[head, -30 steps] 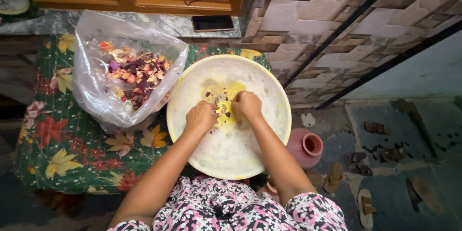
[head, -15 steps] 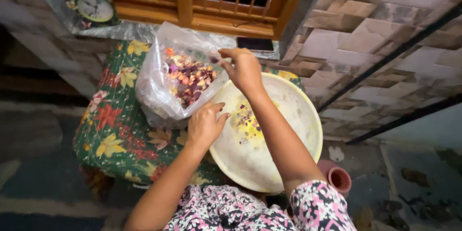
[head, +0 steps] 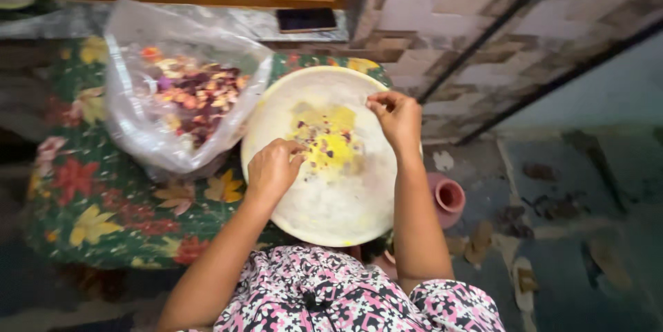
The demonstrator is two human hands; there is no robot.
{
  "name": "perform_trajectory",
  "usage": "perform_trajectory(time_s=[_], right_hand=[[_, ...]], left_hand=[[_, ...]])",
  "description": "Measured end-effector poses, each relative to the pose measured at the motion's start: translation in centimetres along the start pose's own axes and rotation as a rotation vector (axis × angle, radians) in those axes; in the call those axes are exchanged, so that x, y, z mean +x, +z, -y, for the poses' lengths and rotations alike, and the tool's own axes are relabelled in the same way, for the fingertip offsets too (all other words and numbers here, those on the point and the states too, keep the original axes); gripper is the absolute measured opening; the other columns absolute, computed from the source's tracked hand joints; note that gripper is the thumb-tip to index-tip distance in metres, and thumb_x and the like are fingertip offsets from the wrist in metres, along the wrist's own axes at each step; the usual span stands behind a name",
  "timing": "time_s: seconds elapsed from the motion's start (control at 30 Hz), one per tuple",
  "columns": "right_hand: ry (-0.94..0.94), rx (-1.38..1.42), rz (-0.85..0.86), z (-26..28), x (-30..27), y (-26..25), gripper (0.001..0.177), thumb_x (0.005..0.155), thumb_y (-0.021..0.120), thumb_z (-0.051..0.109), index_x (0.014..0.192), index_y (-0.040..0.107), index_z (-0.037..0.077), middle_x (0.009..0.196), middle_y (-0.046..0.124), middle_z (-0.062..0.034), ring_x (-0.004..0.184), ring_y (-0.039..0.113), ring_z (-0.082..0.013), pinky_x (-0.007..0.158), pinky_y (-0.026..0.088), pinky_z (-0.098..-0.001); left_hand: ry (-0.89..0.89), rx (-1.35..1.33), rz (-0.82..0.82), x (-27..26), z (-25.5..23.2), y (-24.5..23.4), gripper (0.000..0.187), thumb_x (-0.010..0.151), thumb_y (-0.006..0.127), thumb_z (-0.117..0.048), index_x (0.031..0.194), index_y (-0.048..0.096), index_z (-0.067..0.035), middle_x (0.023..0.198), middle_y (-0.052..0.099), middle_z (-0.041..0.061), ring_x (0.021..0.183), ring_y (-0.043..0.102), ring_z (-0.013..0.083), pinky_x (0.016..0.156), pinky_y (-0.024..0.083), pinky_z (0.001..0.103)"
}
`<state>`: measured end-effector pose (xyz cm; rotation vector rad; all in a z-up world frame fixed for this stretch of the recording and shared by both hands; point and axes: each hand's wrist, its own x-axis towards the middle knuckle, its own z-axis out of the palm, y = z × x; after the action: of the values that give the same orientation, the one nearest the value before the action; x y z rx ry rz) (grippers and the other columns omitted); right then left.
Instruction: The person mixes dried flower petals in a large bowl by hand, occasionally adding more petals from a plastic bag on the table.
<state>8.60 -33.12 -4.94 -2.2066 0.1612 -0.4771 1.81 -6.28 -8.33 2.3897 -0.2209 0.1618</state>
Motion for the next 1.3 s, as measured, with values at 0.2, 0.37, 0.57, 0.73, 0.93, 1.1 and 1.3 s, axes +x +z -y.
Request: perform_trajectory(time_s=[0.2, 0.37, 0.57, 0.73, 0.93, 1.1, 1.3], right_hand=[[0.038, -0.251, 0.31, -8.8, -0.7, 2.9, 0.017, 0.081, 0.078, 0.011, 0.097, 0.083, 0.011, 0.087, 0.078, -0.0104, 0.079, 0.076, -0.0236, 0.073, 0.056, -0.0361], [-0.442, -0.524, 0.443, -9.4, -0.4, 6.1, 0.043, 0.07, 0.07, 0.002, 0.107, 0.082, 0.021, 0.103, 0.074, -0.005, 0.098, 0.068, -0.0286, 0.078, 0.056, -0.0397], [-0.717, -0.693, 0.439, -8.9, 0.0, 6.7, 0.022, 0.076, 0.068, 0.018, 0.091, 0.081, 0.026, 0.093, 0.071, 0.0027, 0.102, 0.06, -0.0228, 0.08, 0.046, -0.0388], [-0.712, -0.717, 0.451, -9.9, 0.0, 7.0, 0.021, 0.079, 0.068, 0.016, 0.093, 0.08, 0.024, 0.091, 0.07, 0.0038, 0.104, 0.059, -0.022, 0.083, 0.044, -0.0377], [-0.63, -0.753, 0.464, -11.0, -0.1, 7.7, 0.016, 0.07, 0.073, 0.022, 0.085, 0.079, 0.02, 0.085, 0.072, 0.0005, 0.098, 0.062, -0.0242, 0.08, 0.049, -0.039], [-0.655, -0.82, 0.41, -11.7, 0.0, 8.5, 0.012, 0.08, 0.072, 0.026, 0.077, 0.078, 0.016, 0.084, 0.074, -0.0034, 0.093, 0.066, -0.0267, 0.077, 0.052, -0.0423], [-0.2, -0.495, 0.288, -6.7, 1.5, 5.8, 0.019, 0.073, 0.076, 0.024, 0.087, 0.085, 0.016, 0.085, 0.073, -0.0149, 0.081, 0.068, -0.0319, 0.072, 0.054, -0.0444]], left_hand=[[-0.117, 0.062, 0.204, 1.1, 0.6, 3.9, 0.028, 0.082, 0.08, -0.03, 0.107, 0.08, -0.018, 0.104, 0.074, 0.013, 0.097, 0.071, 0.0353, 0.083, 0.055, 0.048], [-0.162, 0.058, 0.215, 0.9, 1.2, 4.3, 0.041, 0.082, 0.08, -0.035, 0.119, 0.075, -0.018, 0.114, 0.071, 0.015, 0.103, 0.068, 0.0383, 0.086, 0.054, 0.049], [-0.144, 0.044, 0.198, 0.4, 1.7, 4.3, 0.04, 0.082, 0.079, -0.033, 0.119, 0.075, -0.018, 0.113, 0.072, 0.015, 0.104, 0.069, 0.0369, 0.087, 0.054, 0.048], [-0.157, 0.046, 0.233, 0.7, 1.2, 4.5, 0.038, 0.083, 0.079, -0.033, 0.118, 0.075, -0.018, 0.113, 0.071, 0.015, 0.104, 0.068, 0.0375, 0.087, 0.054, 0.049], [-0.121, 0.057, 0.239, 0.8, 0.9, 5.1, 0.036, 0.083, 0.079, -0.032, 0.116, 0.075, -0.017, 0.113, 0.072, 0.014, 0.104, 0.069, 0.0365, 0.087, 0.054, 0.048], [-0.101, 0.037, 0.199, 1.0, 0.8, 5.4, 0.036, 0.081, 0.08, -0.032, 0.113, 0.076, -0.016, 0.115, 0.072, 0.013, 0.104, 0.07, 0.0354, 0.087, 0.055, 0.047], [-0.145, 0.084, 0.237, 1.1, 0.8, 3.8, 0.036, 0.083, 0.078, -0.032, 0.116, 0.076, -0.02, 0.113, 0.071, 0.013, 0.105, 0.068, 0.0359, 0.087, 0.054, 0.048]])
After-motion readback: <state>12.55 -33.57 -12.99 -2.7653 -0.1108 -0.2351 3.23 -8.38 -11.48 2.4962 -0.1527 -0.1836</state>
